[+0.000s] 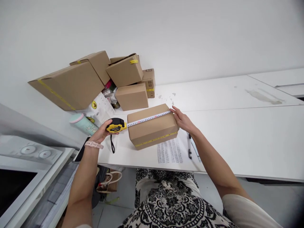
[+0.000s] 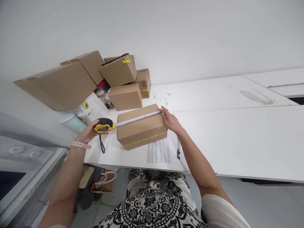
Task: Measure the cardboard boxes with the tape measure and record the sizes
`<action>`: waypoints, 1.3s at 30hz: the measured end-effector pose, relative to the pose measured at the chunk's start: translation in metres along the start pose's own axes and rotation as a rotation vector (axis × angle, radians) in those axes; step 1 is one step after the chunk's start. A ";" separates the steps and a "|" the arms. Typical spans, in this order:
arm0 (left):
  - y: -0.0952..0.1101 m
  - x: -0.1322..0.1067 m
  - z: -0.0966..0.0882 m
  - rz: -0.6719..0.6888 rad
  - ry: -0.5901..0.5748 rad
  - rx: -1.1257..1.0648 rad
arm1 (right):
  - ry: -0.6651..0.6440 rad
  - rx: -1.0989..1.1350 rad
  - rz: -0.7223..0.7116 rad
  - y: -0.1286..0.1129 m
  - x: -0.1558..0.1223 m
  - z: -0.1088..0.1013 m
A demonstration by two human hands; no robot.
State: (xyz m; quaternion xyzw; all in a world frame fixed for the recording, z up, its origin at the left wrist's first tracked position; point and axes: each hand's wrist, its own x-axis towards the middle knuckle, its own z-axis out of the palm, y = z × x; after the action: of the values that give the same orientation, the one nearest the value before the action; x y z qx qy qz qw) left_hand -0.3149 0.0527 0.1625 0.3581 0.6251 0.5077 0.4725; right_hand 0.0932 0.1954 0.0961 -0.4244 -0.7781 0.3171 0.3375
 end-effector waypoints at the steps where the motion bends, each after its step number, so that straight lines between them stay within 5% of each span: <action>1: 0.000 0.000 0.000 0.003 -0.001 0.003 | -0.011 -0.021 0.009 -0.001 0.000 -0.001; 8: 0.000 -0.006 0.000 0.033 -0.039 0.016 | -0.087 -0.186 0.094 -0.006 -0.005 -0.009; 34: -0.002 -0.009 0.007 0.044 0.030 -0.031 | -0.099 -0.074 0.133 -0.002 -0.012 -0.007; 39: 0.007 -0.043 0.022 0.139 0.063 -0.051 | 0.090 0.177 -0.008 -0.015 -0.005 -0.013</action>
State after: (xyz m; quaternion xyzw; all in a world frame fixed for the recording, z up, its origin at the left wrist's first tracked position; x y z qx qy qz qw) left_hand -0.2813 0.0206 0.1783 0.3724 0.6002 0.5659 0.4251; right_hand 0.0988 0.1868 0.1141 -0.4038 -0.7328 0.3638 0.4094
